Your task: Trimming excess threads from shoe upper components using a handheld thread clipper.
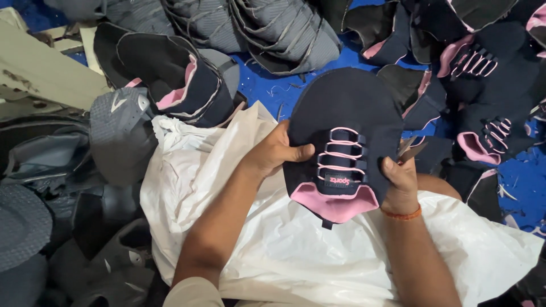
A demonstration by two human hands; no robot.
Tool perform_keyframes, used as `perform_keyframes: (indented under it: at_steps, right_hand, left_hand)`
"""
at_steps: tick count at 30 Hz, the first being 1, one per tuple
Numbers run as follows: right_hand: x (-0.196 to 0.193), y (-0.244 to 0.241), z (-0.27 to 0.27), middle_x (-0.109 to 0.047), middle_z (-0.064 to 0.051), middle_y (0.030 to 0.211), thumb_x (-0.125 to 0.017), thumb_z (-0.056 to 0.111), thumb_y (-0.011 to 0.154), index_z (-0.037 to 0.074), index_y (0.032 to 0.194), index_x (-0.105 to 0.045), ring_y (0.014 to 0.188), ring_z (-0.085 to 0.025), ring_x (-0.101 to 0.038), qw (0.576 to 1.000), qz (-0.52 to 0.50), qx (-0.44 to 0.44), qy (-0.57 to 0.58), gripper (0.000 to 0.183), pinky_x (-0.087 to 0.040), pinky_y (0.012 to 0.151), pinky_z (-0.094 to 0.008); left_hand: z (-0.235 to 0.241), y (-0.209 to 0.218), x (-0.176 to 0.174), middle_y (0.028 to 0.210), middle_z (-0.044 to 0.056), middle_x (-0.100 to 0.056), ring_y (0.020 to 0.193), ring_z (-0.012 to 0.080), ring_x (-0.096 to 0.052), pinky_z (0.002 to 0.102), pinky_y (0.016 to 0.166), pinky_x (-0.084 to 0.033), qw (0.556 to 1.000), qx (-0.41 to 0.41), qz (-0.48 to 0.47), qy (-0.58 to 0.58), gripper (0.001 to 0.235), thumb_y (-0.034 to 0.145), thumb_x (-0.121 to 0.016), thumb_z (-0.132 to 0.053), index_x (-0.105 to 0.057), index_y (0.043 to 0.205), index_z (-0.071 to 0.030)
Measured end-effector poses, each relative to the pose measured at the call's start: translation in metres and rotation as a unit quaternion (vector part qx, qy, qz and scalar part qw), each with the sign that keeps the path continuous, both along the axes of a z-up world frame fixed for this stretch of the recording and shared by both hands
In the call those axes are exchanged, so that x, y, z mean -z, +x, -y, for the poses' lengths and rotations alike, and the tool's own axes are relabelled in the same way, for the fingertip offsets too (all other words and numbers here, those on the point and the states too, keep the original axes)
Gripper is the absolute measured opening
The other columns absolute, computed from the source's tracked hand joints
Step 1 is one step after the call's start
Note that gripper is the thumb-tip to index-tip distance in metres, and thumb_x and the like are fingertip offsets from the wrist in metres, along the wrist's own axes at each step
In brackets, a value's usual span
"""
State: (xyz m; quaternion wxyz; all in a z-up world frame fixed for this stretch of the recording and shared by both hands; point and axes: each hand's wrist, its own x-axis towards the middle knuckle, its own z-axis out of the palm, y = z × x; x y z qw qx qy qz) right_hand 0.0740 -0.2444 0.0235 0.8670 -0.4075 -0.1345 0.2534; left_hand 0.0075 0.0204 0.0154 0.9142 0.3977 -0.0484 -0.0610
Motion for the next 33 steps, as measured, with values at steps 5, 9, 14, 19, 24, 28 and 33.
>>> perform_keyframes:
  at_steps: [5, 9, 14, 19, 24, 28, 33]
  right_hand:
    - [0.000, 0.002, 0.002, -0.067, -0.015, 0.124, -0.076, 0.011, 0.094, -0.003, 0.141, -0.051, 0.114, -0.025, -0.069, 1.000, 0.001, 0.005, -0.008, 0.055, -0.056, 0.103, -0.040]
    - [0.006, 0.005, 0.008, -0.067, -0.015, 0.121, -0.076, 0.008, 0.096, -0.004, 0.141, -0.051, 0.112, -0.025, -0.069, 1.000, 0.012, 0.001, 0.005, 0.053, -0.056, 0.104, -0.041]
    - [-0.005, 0.005, 0.002, -0.067, -0.018, 0.127, -0.075, 0.007, 0.094, -0.004, 0.146, -0.047, 0.112, -0.027, -0.070, 1.000, 0.007, 0.010, -0.001, 0.060, -0.058, 0.102, -0.042]
    - [-0.003, 0.007, 0.003, -0.066, -0.022, 0.130, -0.073, 0.005, 0.093, -0.006, 0.150, -0.045, 0.112, -0.030, -0.071, 1.000, 0.005, 0.019, 0.009, 0.064, -0.060, 0.099, -0.044]
    - [-0.002, 0.007, 0.005, -0.064, -0.026, 0.129, -0.073, 0.003, 0.095, -0.010, 0.150, -0.043, 0.110, -0.031, -0.072, 1.000, 0.011, 0.020, 0.017, 0.064, -0.061, 0.100, -0.045]
    - [-0.012, 0.005, -0.001, -0.064, -0.026, 0.134, -0.073, 0.004, 0.093, -0.009, 0.154, -0.041, 0.112, -0.032, -0.072, 1.000, 0.018, 0.020, 0.016, 0.070, -0.061, 0.098, -0.045]
    - [-0.017, 0.003, -0.003, -0.062, -0.022, 0.137, -0.071, 0.007, 0.091, -0.005, 0.156, -0.039, 0.115, -0.030, -0.070, 0.999, 0.031, 0.039, -0.014, 0.073, -0.059, 0.102, -0.044]
  left_hand:
    - [-0.004, -0.001, -0.008, 0.131, 0.013, -0.070, 0.123, 0.0187, -0.064, 0.035, 0.112, -0.048, 0.999, -0.001, 0.016, 0.039, 0.063, 0.087, -0.088, -0.016, -0.058, 0.138, 0.008]
    - [-0.004, -0.003, -0.008, 0.129, 0.013, -0.071, 0.121, 0.0190, -0.065, 0.035, 0.109, -0.050, 0.998, 0.003, 0.017, 0.057, 0.062, 0.087, -0.088, -0.020, -0.061, 0.135, 0.008]
    - [-0.004, -0.003, -0.013, 0.128, 0.011, -0.071, 0.120, 0.0179, -0.065, 0.034, 0.108, -0.051, 0.997, 0.009, 0.032, 0.068, 0.062, 0.087, -0.088, -0.023, -0.061, 0.134, 0.006]
    - [-0.004, -0.003, -0.014, 0.127, 0.014, -0.072, 0.119, 0.0196, -0.066, 0.035, 0.108, -0.052, 0.996, 0.019, 0.044, 0.077, 0.060, 0.088, -0.087, -0.023, -0.063, 0.134, 0.008]
    - [-0.003, -0.003, -0.016, 0.128, 0.013, -0.072, 0.120, 0.0186, -0.066, 0.035, 0.109, -0.051, 0.994, 0.010, 0.061, 0.090, 0.061, 0.088, -0.086, -0.024, -0.062, 0.134, 0.007]
    - [-0.004, -0.003, -0.017, 0.128, 0.014, -0.072, 0.120, 0.0191, -0.067, 0.035, 0.109, -0.052, 0.993, 0.019, 0.069, 0.094, 0.059, 0.090, -0.086, -0.024, -0.063, 0.134, 0.009]
    - [-0.004, -0.005, -0.024, 0.128, 0.010, -0.071, 0.119, 0.0158, -0.064, 0.032, 0.108, -0.051, 0.989, 0.014, 0.082, 0.120, 0.060, 0.089, -0.086, -0.027, -0.062, 0.134, 0.006]
